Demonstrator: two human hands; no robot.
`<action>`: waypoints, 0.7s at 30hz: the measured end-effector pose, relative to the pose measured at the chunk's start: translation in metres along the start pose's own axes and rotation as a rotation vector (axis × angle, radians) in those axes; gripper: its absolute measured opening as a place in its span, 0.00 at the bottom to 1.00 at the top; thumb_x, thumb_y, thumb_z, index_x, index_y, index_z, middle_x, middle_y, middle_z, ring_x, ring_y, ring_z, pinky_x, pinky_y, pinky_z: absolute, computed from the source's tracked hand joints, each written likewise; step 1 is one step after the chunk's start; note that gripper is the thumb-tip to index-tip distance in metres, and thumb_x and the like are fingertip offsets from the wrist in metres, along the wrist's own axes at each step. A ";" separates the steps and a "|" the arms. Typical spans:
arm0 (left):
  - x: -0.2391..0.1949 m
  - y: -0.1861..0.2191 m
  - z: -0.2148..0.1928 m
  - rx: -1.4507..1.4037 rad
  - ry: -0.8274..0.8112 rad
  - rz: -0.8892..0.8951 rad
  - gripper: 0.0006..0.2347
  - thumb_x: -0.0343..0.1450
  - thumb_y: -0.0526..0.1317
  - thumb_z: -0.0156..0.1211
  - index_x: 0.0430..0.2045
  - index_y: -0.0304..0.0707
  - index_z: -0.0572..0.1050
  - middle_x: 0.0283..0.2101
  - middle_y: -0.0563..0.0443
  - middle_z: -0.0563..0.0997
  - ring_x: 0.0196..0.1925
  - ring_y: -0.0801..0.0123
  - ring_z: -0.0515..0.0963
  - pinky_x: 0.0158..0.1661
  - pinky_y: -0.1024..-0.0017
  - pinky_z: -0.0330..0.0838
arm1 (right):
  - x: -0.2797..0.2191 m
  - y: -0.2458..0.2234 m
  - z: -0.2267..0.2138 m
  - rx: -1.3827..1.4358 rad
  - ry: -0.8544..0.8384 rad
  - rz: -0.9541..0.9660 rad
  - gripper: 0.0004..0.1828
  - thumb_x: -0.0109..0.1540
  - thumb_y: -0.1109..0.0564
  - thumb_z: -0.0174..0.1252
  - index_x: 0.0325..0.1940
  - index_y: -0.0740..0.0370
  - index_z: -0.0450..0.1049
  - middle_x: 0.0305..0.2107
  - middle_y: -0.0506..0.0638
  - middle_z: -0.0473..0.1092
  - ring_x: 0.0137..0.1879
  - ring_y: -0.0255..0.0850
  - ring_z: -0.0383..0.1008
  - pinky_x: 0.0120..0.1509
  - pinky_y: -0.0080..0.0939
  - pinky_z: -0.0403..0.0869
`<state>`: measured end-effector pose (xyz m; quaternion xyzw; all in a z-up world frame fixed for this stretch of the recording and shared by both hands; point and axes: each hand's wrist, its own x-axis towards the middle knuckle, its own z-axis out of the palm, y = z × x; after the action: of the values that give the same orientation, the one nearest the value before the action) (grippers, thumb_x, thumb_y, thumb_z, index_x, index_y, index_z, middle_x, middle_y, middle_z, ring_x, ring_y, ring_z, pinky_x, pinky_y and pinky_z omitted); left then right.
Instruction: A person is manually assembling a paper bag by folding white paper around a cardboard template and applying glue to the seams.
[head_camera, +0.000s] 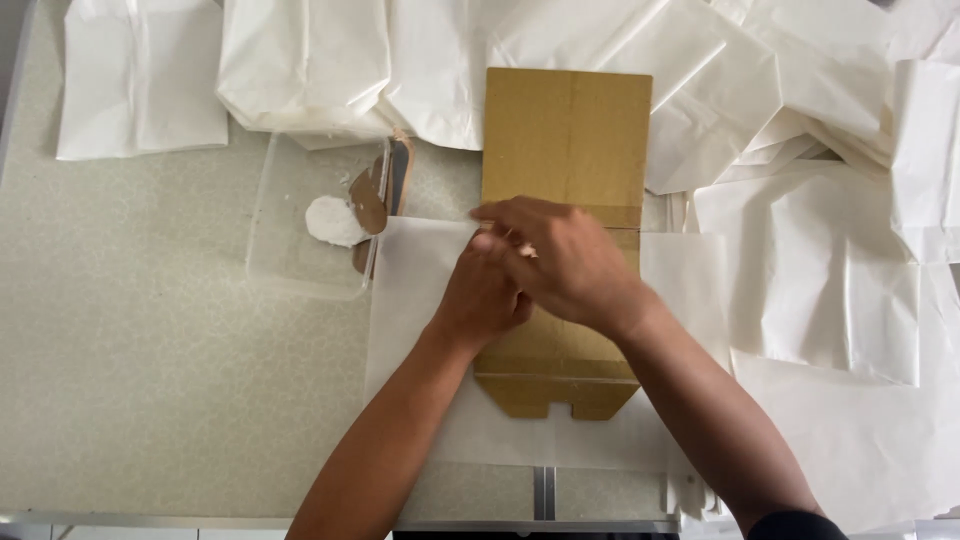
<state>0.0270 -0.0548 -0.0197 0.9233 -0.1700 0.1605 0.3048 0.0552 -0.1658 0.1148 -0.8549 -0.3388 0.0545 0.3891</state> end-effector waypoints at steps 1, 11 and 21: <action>-0.001 0.004 0.005 0.002 0.001 -0.003 0.10 0.75 0.46 0.54 0.31 0.43 0.79 0.36 0.51 0.81 0.46 0.60 0.80 0.54 0.60 0.67 | 0.002 -0.001 0.008 0.002 -0.003 -0.002 0.15 0.67 0.53 0.57 0.52 0.66 0.78 0.31 0.62 0.78 0.37 0.59 0.82 0.39 0.60 0.80; -0.006 -0.003 -0.024 0.121 -0.059 -0.163 0.11 0.71 0.44 0.56 0.35 0.36 0.80 0.41 0.42 0.81 0.54 0.49 0.78 0.58 0.54 0.64 | 0.074 -0.014 0.080 0.047 -0.021 0.075 0.23 0.62 0.49 0.63 0.55 0.65 0.71 0.30 0.55 0.77 0.35 0.48 0.82 0.40 0.52 0.79; -0.006 -0.004 -0.038 0.012 -0.019 -0.037 0.10 0.70 0.45 0.56 0.27 0.40 0.80 0.33 0.46 0.81 0.47 0.50 0.80 0.56 0.54 0.65 | 0.074 -0.025 0.067 0.131 0.027 0.128 0.26 0.59 0.50 0.68 0.57 0.64 0.70 0.34 0.60 0.76 0.34 0.50 0.81 0.37 0.49 0.79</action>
<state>0.0165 -0.0269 0.0049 0.9296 -0.1546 0.1472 0.3005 0.0742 -0.0663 0.0980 -0.8483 -0.2739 0.0898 0.4443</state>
